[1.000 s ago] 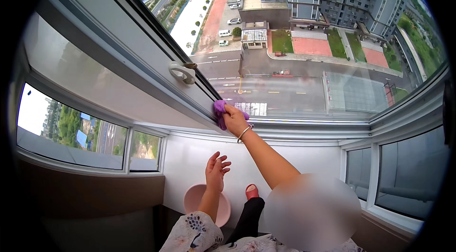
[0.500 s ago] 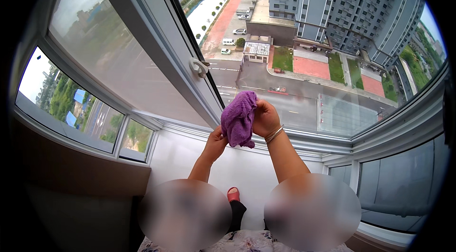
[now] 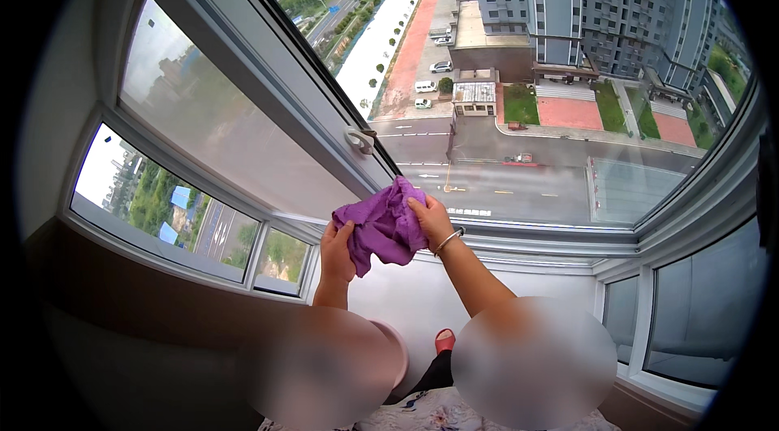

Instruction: The person cleans the window glass and the window frame using a purple cloth. They wipe the glass surface and the frame edges thoroughly, occasionally dipping the cloth into a pink basin on the floor to wet it.

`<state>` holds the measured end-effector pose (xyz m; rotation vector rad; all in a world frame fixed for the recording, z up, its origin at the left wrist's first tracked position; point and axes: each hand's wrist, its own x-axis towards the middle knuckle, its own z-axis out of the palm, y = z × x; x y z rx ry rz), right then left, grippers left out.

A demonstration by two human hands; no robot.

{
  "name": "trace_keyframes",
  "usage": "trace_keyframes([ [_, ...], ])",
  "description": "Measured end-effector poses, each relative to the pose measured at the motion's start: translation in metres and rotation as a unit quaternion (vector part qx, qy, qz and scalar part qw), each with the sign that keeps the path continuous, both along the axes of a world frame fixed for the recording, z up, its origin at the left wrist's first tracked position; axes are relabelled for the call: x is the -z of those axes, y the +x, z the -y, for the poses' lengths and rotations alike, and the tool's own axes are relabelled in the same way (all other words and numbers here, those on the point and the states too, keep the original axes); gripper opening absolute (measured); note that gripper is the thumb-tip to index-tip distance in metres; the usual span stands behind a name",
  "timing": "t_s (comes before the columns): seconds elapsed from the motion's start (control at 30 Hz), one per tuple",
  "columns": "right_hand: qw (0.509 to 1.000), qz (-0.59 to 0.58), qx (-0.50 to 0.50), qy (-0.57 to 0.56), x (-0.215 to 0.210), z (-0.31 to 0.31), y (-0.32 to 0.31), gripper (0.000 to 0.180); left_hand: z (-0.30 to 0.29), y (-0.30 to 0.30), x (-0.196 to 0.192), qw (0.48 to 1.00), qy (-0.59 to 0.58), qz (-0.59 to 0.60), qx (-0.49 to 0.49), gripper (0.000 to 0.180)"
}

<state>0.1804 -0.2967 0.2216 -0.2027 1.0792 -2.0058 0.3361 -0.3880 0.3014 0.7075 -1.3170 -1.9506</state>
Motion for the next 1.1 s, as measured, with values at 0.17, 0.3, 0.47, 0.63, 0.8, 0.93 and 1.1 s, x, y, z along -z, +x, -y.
trace_keyframes([
  [0.17,0.908,-0.404,0.104,-0.047,-0.068,0.048,0.027,0.038,0.000,-0.017,-0.034,0.989,-0.096,-0.096,-0.062,0.015],
  [0.3,0.865,-0.465,0.184,-0.041,-0.068,0.070,0.036,0.044,0.021,-0.024,-0.019,0.990,-0.108,-0.077,-0.048,0.021],
  [0.47,0.879,-0.426,0.133,0.165,0.051,0.069,0.033,0.026,0.023,-0.030,0.075,0.997,-0.050,0.052,0.004,0.022],
  [0.63,0.903,-0.390,0.041,0.176,0.085,-0.016,0.024,0.020,-0.010,-0.015,0.139,0.994,0.071,0.084,0.009,0.021],
  [0.8,0.884,-0.378,0.042,0.271,0.057,-0.111,-0.045,0.025,-0.020,-0.017,0.096,0.991,0.072,0.058,0.095,0.015],
  [0.93,0.987,-0.120,0.084,0.065,0.009,-0.151,-0.064,0.021,-0.017,-0.019,0.072,0.987,0.121,-0.055,0.093,0.018],
  [1.1,0.999,-0.003,0.043,0.000,-0.030,-0.184,-0.074,0.033,-0.032,-0.028,0.029,0.972,0.173,-0.111,0.119,0.020],
])
